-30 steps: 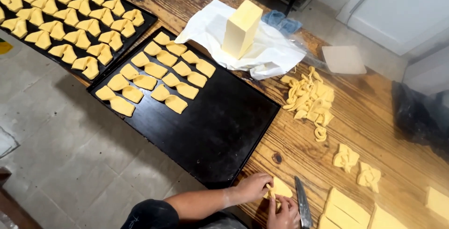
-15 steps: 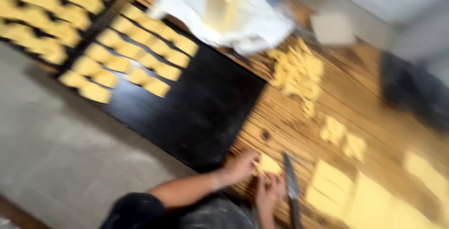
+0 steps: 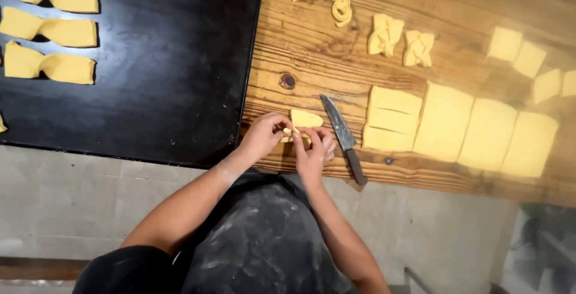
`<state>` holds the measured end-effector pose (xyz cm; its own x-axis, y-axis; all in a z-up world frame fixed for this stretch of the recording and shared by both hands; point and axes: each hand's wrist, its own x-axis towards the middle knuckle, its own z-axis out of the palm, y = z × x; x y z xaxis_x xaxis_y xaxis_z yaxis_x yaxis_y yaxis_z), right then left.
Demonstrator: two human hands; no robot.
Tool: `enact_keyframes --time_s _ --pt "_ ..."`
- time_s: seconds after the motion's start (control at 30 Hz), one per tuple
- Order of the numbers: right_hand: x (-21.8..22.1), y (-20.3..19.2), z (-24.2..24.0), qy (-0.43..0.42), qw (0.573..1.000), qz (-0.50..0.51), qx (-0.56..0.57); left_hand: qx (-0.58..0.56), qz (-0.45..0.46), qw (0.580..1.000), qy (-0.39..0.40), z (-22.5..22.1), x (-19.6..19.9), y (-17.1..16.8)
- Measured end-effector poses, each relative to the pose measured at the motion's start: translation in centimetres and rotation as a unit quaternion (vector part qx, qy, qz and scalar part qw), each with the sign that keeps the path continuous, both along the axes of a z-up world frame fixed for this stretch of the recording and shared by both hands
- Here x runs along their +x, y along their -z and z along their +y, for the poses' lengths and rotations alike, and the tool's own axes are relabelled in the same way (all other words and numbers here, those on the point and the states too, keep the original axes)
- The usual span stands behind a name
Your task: Cutting dough into rectangles and folding them into decorative pastry shapes on a wooden table
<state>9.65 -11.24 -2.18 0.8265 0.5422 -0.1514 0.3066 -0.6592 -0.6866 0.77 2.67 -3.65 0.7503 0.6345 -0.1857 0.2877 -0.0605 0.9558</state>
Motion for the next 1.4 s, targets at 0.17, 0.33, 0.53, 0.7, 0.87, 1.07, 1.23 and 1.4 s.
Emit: enact_keyframes --time_s 0.17,0.33,0.53,0.7,0.87,1.07,1.23,1.4 --pt "0.5 2.0 -0.4 -0.034 0.997 -0.069 -0.023 0.065 -0.010 0.997 0.051 0.8 0.5 -0.1" --pt "1.4 2.4 -0.7 -0.092 0.985 -0.138 -0.044 0.156 0.017 0.982 0.108 1.6 1.4 -0.5" --pt "2.1 1.6 -1.3 -0.128 0.981 -0.143 0.006 0.211 0.024 0.962 0.174 2.5 2.4 1.0" --pt "2.3 0.8 -2.3 -0.161 0.971 -0.174 -0.005 0.290 0.086 0.929 0.213 3.4 3.6 0.6" --pt "2.7 2.2 -3.9 -0.171 0.945 -0.279 -0.023 0.345 0.126 0.884 0.290 3.3 5.5 -2.5" --pt "4.7 1.9 -4.6 -0.125 0.912 -0.390 -0.017 0.085 0.118 0.969 0.199 -0.3 4.6 -1.1" --pt "3.3 0.6 -4.3 -0.105 0.950 -0.294 -0.003 -0.108 0.152 0.980 0.069 -1.6 4.6 -1.5" --pt "2.6 1.3 -4.6 -0.070 0.986 -0.148 0.000 0.027 0.064 0.997 0.023 -1.9 4.0 -2.1"
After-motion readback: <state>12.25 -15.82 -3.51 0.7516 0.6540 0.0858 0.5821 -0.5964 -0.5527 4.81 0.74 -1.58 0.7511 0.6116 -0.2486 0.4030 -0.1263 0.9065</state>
